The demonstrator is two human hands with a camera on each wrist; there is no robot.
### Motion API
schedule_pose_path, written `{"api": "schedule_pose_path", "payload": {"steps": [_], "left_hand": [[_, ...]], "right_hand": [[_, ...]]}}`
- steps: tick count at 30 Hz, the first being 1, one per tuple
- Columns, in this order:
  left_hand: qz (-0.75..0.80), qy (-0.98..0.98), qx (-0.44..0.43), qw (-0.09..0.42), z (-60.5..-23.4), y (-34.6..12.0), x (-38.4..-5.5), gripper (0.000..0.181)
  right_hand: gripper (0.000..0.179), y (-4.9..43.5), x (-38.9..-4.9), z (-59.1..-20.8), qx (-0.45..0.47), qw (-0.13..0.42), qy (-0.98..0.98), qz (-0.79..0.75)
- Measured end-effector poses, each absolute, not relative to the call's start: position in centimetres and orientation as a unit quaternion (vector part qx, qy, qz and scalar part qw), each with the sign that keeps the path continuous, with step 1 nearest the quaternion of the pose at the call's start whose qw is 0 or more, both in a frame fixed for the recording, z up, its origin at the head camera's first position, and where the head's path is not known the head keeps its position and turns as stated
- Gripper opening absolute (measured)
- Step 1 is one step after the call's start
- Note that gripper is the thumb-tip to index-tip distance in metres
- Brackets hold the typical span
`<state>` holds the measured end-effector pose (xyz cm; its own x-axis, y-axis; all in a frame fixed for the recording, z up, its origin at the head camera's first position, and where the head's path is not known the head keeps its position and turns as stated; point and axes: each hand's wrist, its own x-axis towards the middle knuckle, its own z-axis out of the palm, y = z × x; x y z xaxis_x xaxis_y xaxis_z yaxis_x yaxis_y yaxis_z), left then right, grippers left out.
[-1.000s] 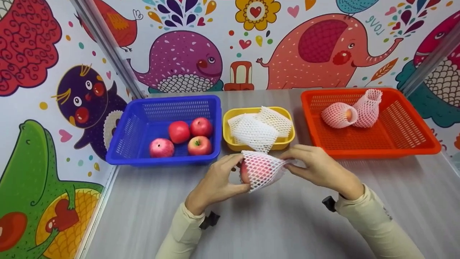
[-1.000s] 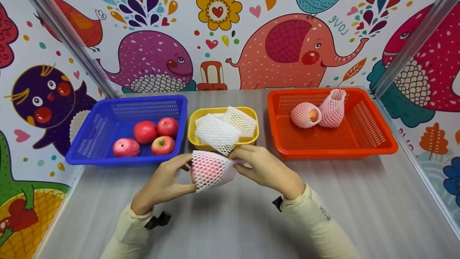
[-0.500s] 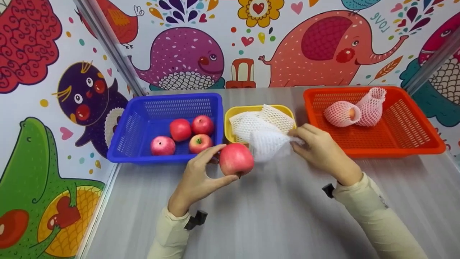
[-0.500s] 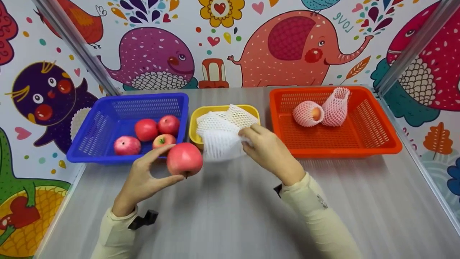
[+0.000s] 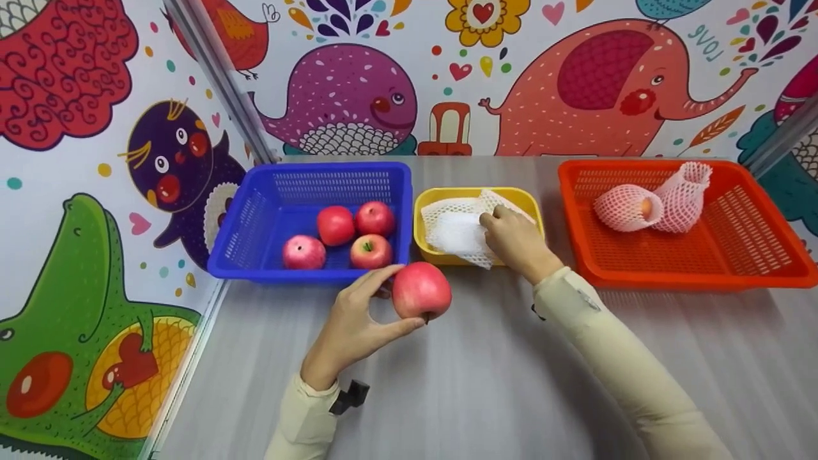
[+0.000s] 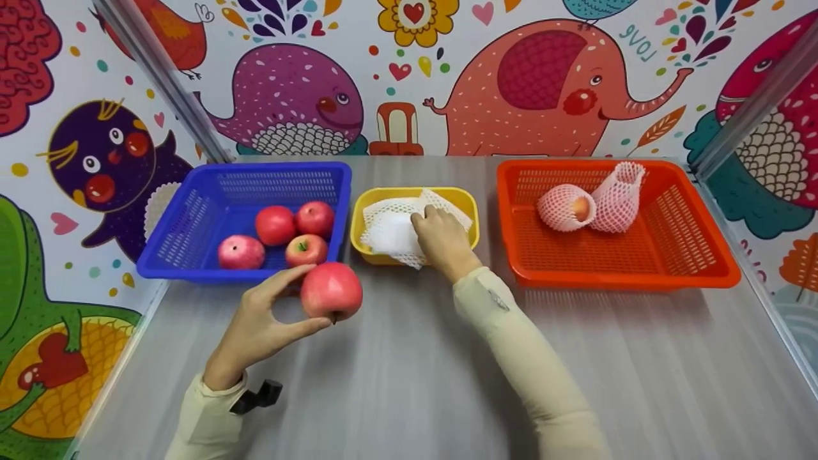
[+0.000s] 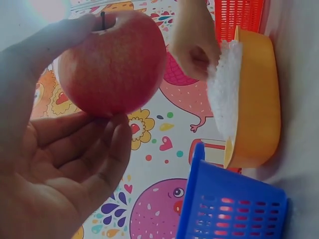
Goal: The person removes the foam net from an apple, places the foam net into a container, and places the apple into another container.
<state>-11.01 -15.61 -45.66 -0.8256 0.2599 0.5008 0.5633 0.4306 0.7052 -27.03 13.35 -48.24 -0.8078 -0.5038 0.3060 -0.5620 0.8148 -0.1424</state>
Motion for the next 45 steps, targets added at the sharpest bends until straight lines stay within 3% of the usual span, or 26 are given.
{"api": "schedule_pose_path", "payload": {"steps": [3,6,10,16,18,21,24,28,35,45], "left_hand": [[-0.473,-0.830,-0.247,0.164,-45.7,-15.5,-11.1,0.074],[-0.472,-0.828,-0.250,0.168,-45.7,-15.4,-11.1,0.074],[-0.472,-0.827,-0.256,0.167,-45.6,-15.2,-11.3,0.074],[-0.475,-0.825,-0.257,0.167,-45.4,-15.1,-11.4,0.074],[-0.475,-0.825,-0.257,0.168,-45.3,-15.2,-11.4,0.073],[-0.471,-0.827,-0.257,0.170,-45.3,-15.2,-11.4,0.074],[-0.466,-0.831,-0.253,0.168,-45.2,-15.2,-11.4,0.074],[-0.463,-0.834,-0.250,0.165,-45.2,-15.1,-11.3,0.074],[-0.467,-0.830,-0.259,0.161,-45.2,-14.8,-11.1,0.074],[-0.441,-0.842,-0.256,0.176,-44.8,-15.1,-11.5,0.072]], "right_hand": [[0.017,13.4,-28.5,-48.8,0.244,0.034,-0.962,0.115],[0.017,13.6,-29.9,-48.9,0.210,-0.024,-0.971,0.111],[0.016,14.1,-30.7,-48.4,0.189,-0.050,-0.975,0.105],[0.041,15.4,-29.3,-45.9,0.176,-0.083,-0.972,0.129],[0.048,16.0,-28.3,-44.9,0.175,-0.075,-0.972,0.137],[0.050,17.1,-26.2,-43.5,0.191,-0.018,-0.970,0.148],[0.040,18.0,-23.6,-42.3,0.225,0.065,-0.958,0.164],[0.030,18.8,-19.7,-41.3,0.257,0.127,-0.941,0.178],[0.035,19.4,-14.1,-41.3,0.240,0.108,-0.946,0.189],[0.047,20.0,-13.3,-42.0,0.242,0.118,-0.945,0.184]]}}
